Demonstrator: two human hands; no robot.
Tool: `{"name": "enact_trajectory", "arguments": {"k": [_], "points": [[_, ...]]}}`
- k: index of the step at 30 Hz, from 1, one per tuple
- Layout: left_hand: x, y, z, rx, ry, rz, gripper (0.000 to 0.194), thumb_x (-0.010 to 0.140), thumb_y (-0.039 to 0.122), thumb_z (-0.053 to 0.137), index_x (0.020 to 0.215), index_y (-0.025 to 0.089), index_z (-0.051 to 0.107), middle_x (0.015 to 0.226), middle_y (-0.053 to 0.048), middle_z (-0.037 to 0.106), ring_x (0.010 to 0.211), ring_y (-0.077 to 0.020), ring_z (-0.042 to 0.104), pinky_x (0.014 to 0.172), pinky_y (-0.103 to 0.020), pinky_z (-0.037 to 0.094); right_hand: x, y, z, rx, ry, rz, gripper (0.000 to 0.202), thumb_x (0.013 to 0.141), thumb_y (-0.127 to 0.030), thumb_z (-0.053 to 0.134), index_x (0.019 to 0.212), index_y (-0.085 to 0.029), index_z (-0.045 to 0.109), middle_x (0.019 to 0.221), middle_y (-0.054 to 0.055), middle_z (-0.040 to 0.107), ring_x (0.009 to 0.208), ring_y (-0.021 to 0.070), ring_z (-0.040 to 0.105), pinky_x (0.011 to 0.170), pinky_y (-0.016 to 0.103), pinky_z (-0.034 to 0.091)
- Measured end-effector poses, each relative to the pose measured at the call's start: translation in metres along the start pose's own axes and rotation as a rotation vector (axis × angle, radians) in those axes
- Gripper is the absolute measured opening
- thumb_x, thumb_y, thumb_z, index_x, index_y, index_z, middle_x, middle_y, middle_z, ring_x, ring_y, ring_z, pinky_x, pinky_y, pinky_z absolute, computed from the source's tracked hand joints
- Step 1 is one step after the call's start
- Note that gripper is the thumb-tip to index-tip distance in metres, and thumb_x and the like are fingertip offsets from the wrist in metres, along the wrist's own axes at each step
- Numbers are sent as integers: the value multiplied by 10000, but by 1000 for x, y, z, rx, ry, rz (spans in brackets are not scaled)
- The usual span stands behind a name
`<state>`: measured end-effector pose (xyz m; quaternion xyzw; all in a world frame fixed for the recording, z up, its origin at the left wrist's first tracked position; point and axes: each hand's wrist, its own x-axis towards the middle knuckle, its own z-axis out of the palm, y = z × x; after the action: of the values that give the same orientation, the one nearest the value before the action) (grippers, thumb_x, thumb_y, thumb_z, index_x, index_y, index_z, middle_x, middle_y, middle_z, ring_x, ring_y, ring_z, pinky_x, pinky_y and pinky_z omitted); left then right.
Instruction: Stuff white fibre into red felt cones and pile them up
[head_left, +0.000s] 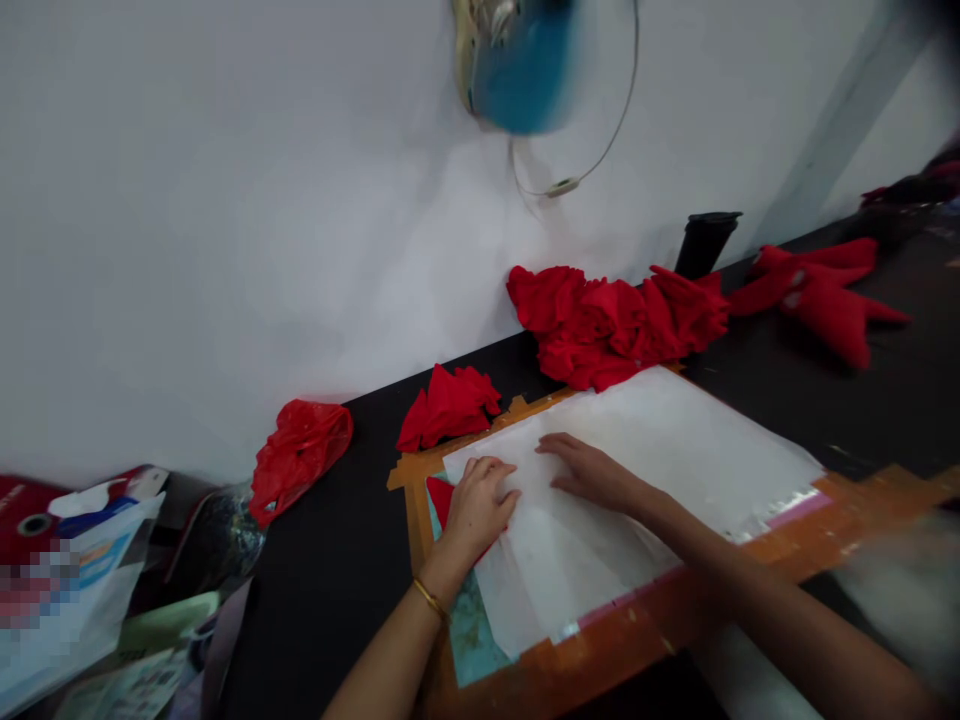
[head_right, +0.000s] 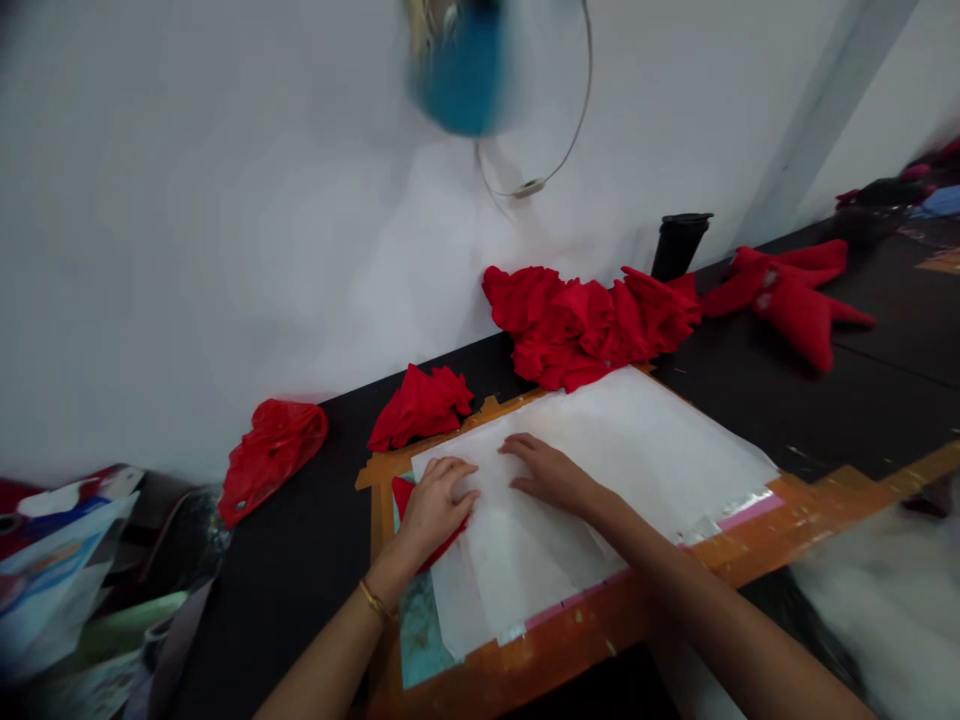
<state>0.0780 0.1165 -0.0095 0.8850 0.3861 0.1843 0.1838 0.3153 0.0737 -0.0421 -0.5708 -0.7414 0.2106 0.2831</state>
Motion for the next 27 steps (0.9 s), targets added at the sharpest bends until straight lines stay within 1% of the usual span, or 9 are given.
{"name": "enact_trajectory", "arguments": {"k": [2,5,11,14,17,19,22,24,27], "points": [[1,1,-3,-56,75,14,308,826,209,632,1134,211,627,1126,-59,618,1085,-223,513,977,-366,434,-4,1,-11,72,40,32,565,799,-258,611,1343,-222,462,1361,117,532,902,180,636,815,325,520],[9,8,-1,-92,146,-29,191,852,197,588,1036,204,641,1061,-58,632,1063,-214,533,967,-363,434,-8,6,-22,42,119,200,441,854,-314,543,1276,-189,513,1083,86,680,698,158,624,709,304,511],[34,30,32,40,-64,-25,332,824,250,624,1151,191,617,1044,-71,644,999,-229,562,895,-348,461,2,-1,-3,-114,8,226,200,823,-237,546,949,-187,693,914,62,725,797,198,645,711,281,460],[40,29,41,108,-107,-39,143,824,164,571,920,176,677,940,-77,665,953,-237,571,885,-353,458,5,-3,3,-138,-3,221,208,826,-199,518,907,-196,710,924,62,732,868,204,649,747,272,450],[39,17,31,122,-91,-62,147,832,132,534,799,185,667,871,-67,665,922,-232,572,899,-359,448,1,5,-5,-151,4,256,214,847,-240,510,902,-196,713,889,65,735,803,206,654,706,277,449],[35,9,20,123,-76,-76,167,841,121,518,842,187,672,901,-65,669,936,-227,573,922,-362,440,-2,11,-12,-157,12,279,214,850,-249,509,890,-195,713,884,69,734,782,211,652,685,284,444],[30,6,9,113,-36,-90,277,855,130,518,1105,181,626,1045,-70,656,1022,-222,563,962,-362,428,-5,13,-18,-150,18,284,213,851,-285,539,970,-216,701,914,53,736,783,206,655,673,282,445],[28,11,9,85,33,-93,375,862,160,540,1236,190,541,1123,-73,623,1081,-221,542,978,-366,425,-4,9,-18,-143,32,283,264,861,-323,553,1083,-239,667,953,38,737,786,196,659,677,279,452],[29,21,18,45,115,-77,325,865,185,569,1189,198,550,1118,-74,609,1087,-223,532,967,-373,430,2,0,-15,-151,63,293,331,883,-333,541,1198,-255,608,982,32,736,788,192,665,684,283,461]]}}
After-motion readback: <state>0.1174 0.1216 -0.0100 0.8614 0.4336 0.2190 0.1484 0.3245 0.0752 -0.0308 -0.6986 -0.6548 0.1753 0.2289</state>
